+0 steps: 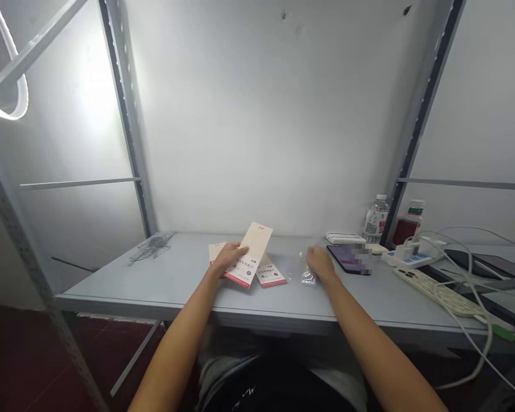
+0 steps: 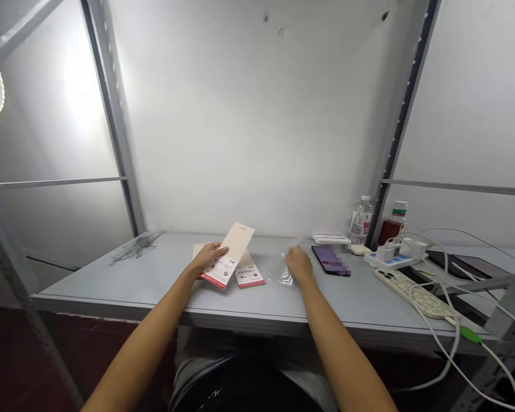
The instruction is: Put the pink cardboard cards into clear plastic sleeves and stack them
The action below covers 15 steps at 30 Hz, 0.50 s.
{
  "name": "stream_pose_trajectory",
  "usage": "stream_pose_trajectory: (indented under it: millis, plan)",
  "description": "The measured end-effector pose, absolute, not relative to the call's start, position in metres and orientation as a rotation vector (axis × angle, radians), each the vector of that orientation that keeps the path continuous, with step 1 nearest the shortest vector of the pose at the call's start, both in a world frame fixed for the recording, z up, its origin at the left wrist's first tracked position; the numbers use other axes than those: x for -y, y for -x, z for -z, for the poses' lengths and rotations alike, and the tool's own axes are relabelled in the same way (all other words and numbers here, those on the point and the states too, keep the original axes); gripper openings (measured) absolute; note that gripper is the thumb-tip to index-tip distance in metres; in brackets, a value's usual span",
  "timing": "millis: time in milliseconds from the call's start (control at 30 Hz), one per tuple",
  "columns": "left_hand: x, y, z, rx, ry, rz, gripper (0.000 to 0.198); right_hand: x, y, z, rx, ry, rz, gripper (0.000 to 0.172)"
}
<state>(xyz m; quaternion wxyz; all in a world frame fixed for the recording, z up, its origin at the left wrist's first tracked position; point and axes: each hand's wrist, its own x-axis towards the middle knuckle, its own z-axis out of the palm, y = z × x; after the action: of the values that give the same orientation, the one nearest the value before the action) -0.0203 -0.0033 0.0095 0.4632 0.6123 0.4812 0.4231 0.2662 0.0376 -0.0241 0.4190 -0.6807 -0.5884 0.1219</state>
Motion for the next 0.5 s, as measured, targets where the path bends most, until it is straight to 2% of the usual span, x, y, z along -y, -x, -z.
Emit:
stream_pose_trajectory:
  millis: [167,233,333,500]
  plan:
    - [0.005,0.02,-0.009,-1.372,-1.557,-0.993,0.039,-0.04,-0.276,0.028,1.437,1.893,-0.3,0.047]
    - [0.007,0.018,-0.012,-1.322,-1.53,-0.976,0.037,-0.04,-0.279,0.027,1.417,1.884,-0.236,0.044]
    - [0.012,0.014,-0.018,-1.154,-1.47,-0.957,0.031,-0.04,-0.28,0.021,1.439,1.777,-0.137,0.039]
    - [0.017,0.009,-0.023,-0.964,-1.545,-0.816,0.021,-0.035,-0.266,0.011,1.349,1.387,-0.135,0.048]
